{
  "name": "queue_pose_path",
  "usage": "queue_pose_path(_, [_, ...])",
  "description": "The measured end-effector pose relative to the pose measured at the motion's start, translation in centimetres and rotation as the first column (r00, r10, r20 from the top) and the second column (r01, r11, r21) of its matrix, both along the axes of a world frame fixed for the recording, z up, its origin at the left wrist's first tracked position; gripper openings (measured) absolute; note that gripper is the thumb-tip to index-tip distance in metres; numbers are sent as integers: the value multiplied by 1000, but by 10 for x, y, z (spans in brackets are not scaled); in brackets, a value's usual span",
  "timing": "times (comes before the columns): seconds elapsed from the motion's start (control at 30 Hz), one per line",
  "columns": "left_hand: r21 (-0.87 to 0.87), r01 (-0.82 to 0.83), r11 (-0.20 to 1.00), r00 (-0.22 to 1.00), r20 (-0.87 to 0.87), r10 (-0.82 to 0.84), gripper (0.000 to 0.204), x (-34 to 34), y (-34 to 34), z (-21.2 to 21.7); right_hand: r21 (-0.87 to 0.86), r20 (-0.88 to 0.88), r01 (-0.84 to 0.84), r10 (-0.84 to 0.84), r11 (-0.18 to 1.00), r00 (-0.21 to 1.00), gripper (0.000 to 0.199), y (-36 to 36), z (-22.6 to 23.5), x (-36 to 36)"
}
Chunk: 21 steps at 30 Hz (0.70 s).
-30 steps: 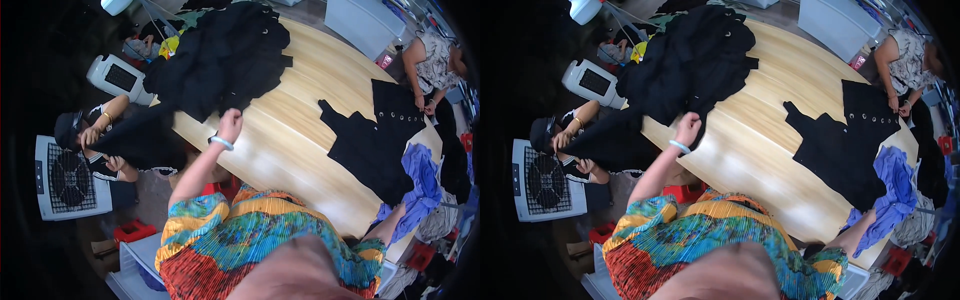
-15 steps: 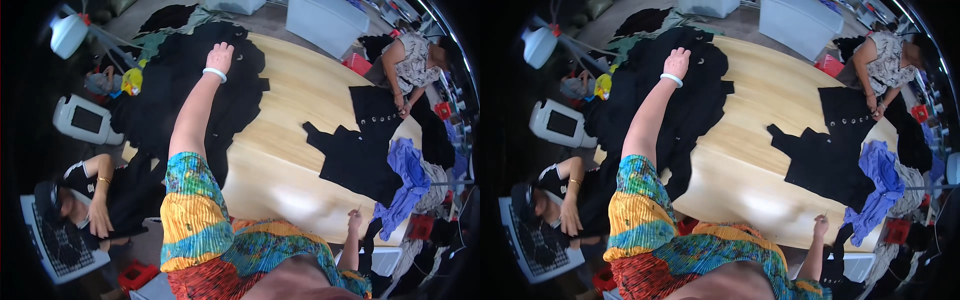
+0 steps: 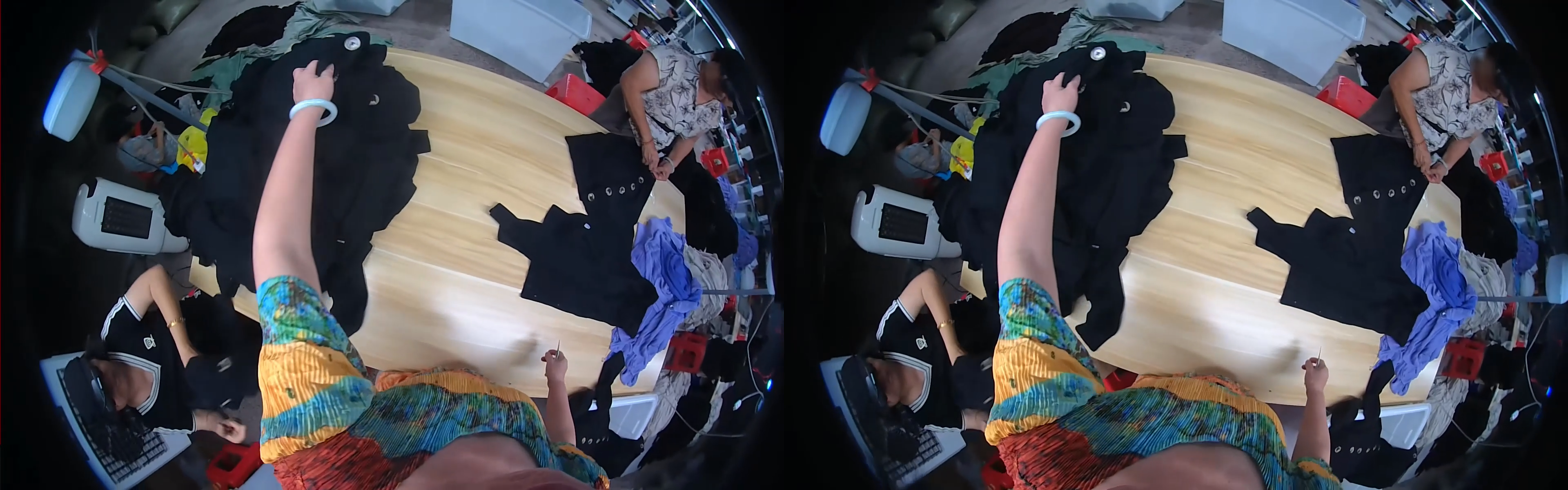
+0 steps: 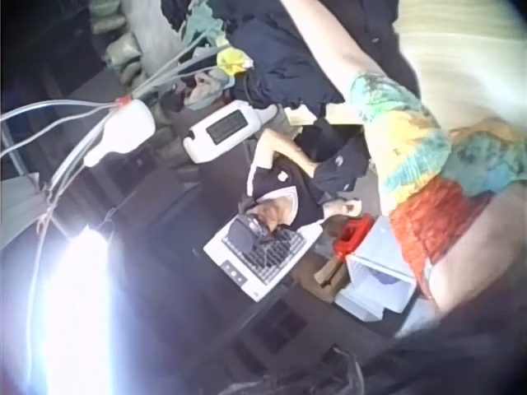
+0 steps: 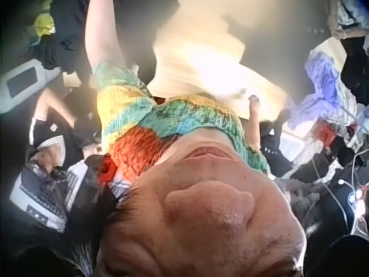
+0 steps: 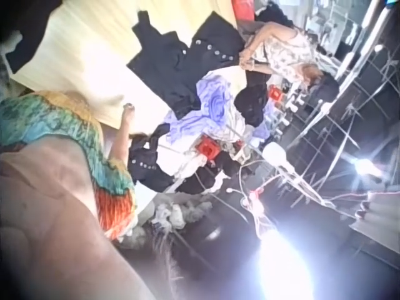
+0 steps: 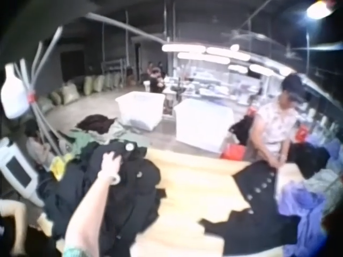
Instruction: Trim excess threads from black garments using thread snips.
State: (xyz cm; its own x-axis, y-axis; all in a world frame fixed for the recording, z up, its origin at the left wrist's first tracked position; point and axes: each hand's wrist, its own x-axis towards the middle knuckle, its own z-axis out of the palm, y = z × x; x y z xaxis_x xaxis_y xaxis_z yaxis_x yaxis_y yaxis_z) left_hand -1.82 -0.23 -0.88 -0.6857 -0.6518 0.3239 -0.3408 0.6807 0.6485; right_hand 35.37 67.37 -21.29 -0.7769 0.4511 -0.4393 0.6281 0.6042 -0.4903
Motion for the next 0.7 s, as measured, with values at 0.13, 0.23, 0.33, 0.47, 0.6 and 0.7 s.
queue_pose_path(0.13, [797, 345, 495, 911, -412, 28, 32, 60, 35, 87, -59, -63, -88, 84, 994, 994, 21, -2, -15, -32])
queue_pose_path(0.23, [688, 619, 378, 745, -667, -7, 28, 100, -11, 97, -132, -126, -191, 175, 973, 976, 17, -35, 2, -71])
queue_pose_path(0.33, [637, 726, 258, 669, -742, -49, 23, 141, 22, 157, -155, -175, -239, 212, 958, 962, 17, -57, 24, -93])
queue_pose_path(0.47, [564, 793, 229, 603, -781, -162, 26, 204, 24, 229, -325, -263, -291, 210, 900, 942, 15, -81, 47, -107])
queue_pose_path(0.6, [196, 475, 858, 239, -967, 89, 50, 253, 174, 305, -393, -383, -360, 205, 846, 901, 17, -100, 90, -115])
queue_pose_path(0.7, [104, 736, 669, 162, -986, -25, 48, 244, 118, 322, -398, -484, -415, 198, 818, 853, 23, -98, 117, -117])
